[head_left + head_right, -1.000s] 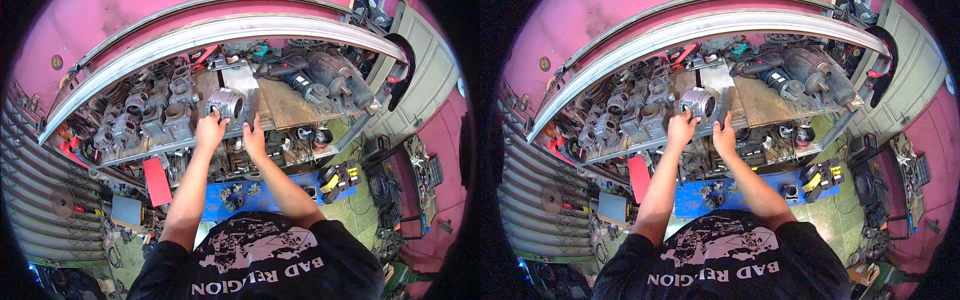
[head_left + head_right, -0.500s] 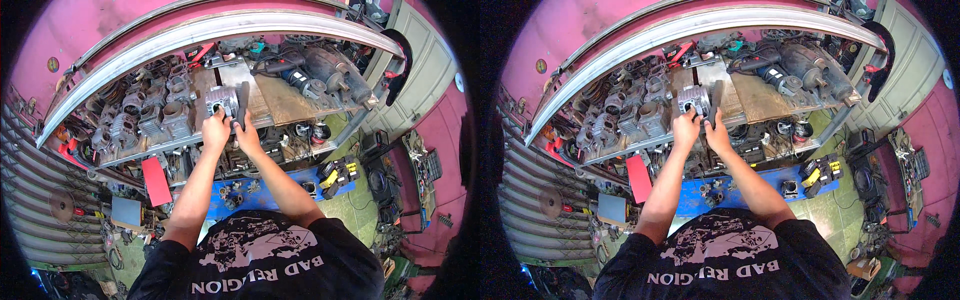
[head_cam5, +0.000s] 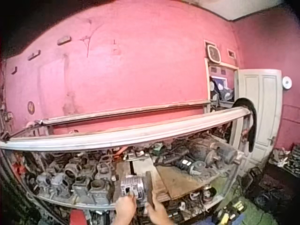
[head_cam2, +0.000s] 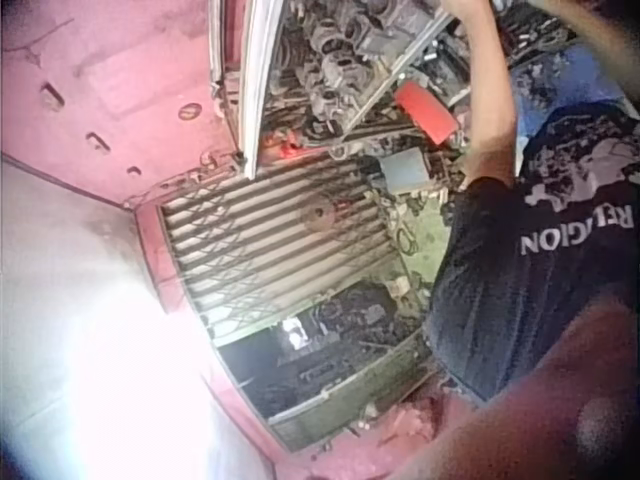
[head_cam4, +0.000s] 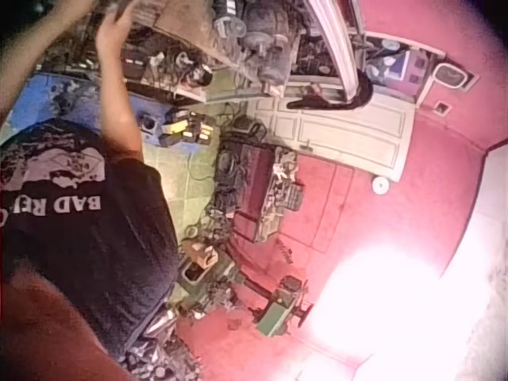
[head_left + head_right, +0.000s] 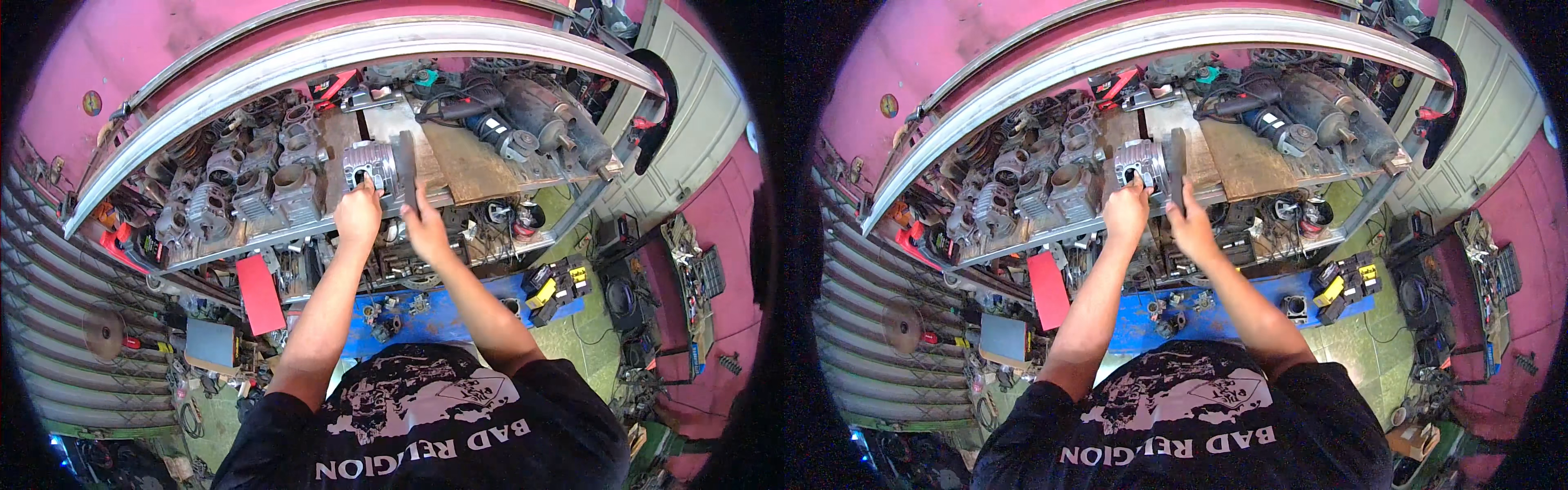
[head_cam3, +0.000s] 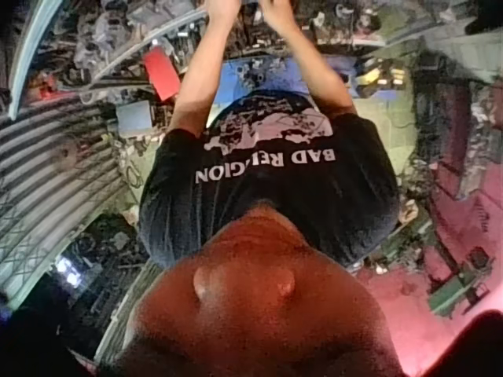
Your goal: The person picks up various metal engine components, such as cylinder heads and casings, from a blue workbench. They place each item onto a metal shelf above, arranging them in a row among other similar parts. The person handles the objects one at a time, rotating them to fit them into the available space on the shelf.
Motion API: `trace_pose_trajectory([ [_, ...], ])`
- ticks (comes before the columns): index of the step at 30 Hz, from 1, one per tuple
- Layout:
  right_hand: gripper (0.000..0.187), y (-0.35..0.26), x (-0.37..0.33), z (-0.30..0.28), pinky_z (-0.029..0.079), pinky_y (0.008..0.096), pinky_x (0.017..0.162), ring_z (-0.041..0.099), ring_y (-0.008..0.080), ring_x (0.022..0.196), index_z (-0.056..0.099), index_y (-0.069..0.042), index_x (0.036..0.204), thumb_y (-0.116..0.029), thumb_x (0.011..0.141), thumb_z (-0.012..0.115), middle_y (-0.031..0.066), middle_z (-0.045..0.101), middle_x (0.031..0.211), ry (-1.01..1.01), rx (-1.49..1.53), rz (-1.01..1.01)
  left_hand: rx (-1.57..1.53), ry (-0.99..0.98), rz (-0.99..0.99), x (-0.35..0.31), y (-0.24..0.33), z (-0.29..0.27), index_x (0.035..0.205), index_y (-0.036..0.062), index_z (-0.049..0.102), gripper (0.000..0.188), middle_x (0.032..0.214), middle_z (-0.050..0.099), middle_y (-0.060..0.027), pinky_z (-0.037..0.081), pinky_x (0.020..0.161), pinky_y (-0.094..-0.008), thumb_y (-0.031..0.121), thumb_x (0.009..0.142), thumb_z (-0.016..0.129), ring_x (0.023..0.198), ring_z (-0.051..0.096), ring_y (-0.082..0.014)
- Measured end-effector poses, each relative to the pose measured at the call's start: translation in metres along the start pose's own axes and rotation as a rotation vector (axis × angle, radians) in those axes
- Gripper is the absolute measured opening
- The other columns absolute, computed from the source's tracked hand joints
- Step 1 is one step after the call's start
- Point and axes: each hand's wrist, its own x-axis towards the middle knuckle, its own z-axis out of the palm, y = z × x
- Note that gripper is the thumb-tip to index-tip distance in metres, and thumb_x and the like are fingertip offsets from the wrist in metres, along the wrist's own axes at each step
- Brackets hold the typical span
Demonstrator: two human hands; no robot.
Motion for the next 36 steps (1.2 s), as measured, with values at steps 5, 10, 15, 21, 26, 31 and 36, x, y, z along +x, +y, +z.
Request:
trace_pose_trajectory([
  [5, 0.067, -0.003, -0.07, 0.023, 0.049, 0.0325, 0.097, 0.062, 0.022, 0.11, 0.024, -0.005, 0.163, -0.016, 0.105, 0.056, 0.0232, 0.064, 0.13, 0.029, -0.054, 0.135, 0.016, 0.009, 0.015, 0.003, -0.003, 0.01, 0.126, 0.0006, 0.069, 0.04, 0.092, 0.075, -0.0173, 0.061, 0.069, -0.0491, 0.028, 0.096, 0.068, 0.079, 0.075, -0.0374],
  [10, 0.068, 0.036, -0.008, 0.032, 0.051, 0.0391, 0.097, 0.07, 0.0353, 0.109, 0.025, 0.0, 0.16, -0.021, 0.105, 0.057, 0.0273, 0.068, 0.122, 0.138, 0.001, -0.117, -0.062, 0.09, 0.032, 0.005, 0.0, 0.018, 0.112, -0.0002, 0.072, 0.028, 0.077, 0.071, -0.0247, 0.059, 0.07, -0.0529, 0.021, 0.095, 0.064, 0.075, 0.073, -0.0429],
  [15, 0.064, 0.038, 0.026, 0.016, 0.052, 0.039, 0.094, 0.07, 0.0346, 0.106, 0.028, -0.005, 0.16, -0.021, 0.105, 0.056, 0.0252, 0.071, 0.114, 0.12, -0.044, -0.161, -0.087, -0.042, -0.036, 0.015, 0.009, 0.009, 0.108, -0.004, 0.072, 0.027, 0.081, 0.072, -0.0269, 0.06, 0.074, -0.0535, 0.017, 0.093, 0.063, 0.079, 0.073, -0.0443],
  [21, 0.072, 0.013, -0.09, 0.067, 0.051, 0.0381, 0.096, 0.069, 0.0335, 0.112, 0.013, -0.003, 0.164, -0.017, 0.105, 0.052, 0.0285, 0.061, 0.136, 0.156, 0.05, -0.048, -0.062, 0.06, -0.026, 0.008, 0.012, 0.008, 0.096, 0.0018, 0.076, 0.022, 0.079, 0.072, -0.0248, 0.06, 0.074, -0.055, 0.019, 0.092, 0.063, 0.077, 0.073, -0.0439],
  [26, 0.073, 0.0, -0.043, 0.036, 0.053, 0.0394, 0.073, 0.066, 0.0266, 0.076, 0.013, -0.005, 0.164, -0.019, 0.105, 0.054, 0.0209, 0.069, 0.095, 0.119, 0.141, 0.089, -0.178, 0.12, -0.135, 0.02, 0.002, -0.037, 0.117, 0.0132, 0.077, 0.039, 0.11, 0.075, -0.0187, 0.06, 0.087, -0.048, 0.035, 0.085, 0.075, 0.097, 0.073, -0.0413],
  [31, 0.074, 0.0, -0.077, 0.05, 0.053, 0.0357, 0.08, 0.064, 0.0226, 0.083, 0.012, -0.004, 0.164, -0.021, 0.106, 0.055, 0.0195, 0.067, 0.098, 0.074, 0.112, 0.097, -0.004, -0.153, 0.236, 0.081, -0.04, -0.045, 0.143, 0.0256, 0.061, 0.076, 0.15, 0.054, -0.0183, 0.053, 0.103, -0.0492, 0.06, 0.078, 0.078, 0.127, 0.062, -0.0375],
  [36, 0.073, 0.02, -0.095, 0.069, 0.051, 0.0333, 0.076, 0.061, 0.0207, 0.083, 0.011, -0.008, 0.165, -0.023, 0.107, 0.054, 0.016, 0.061, 0.105, 0.113, 0.116, 0.107, 0.163, -0.347, 0.304, 0.108, -0.035, -0.048, 0.141, 0.0289, 0.065, 0.084, 0.133, 0.069, -0.0144, 0.055, 0.1, -0.0499, 0.074, 0.07, 0.077, 0.119, 0.067, -0.0372],
])
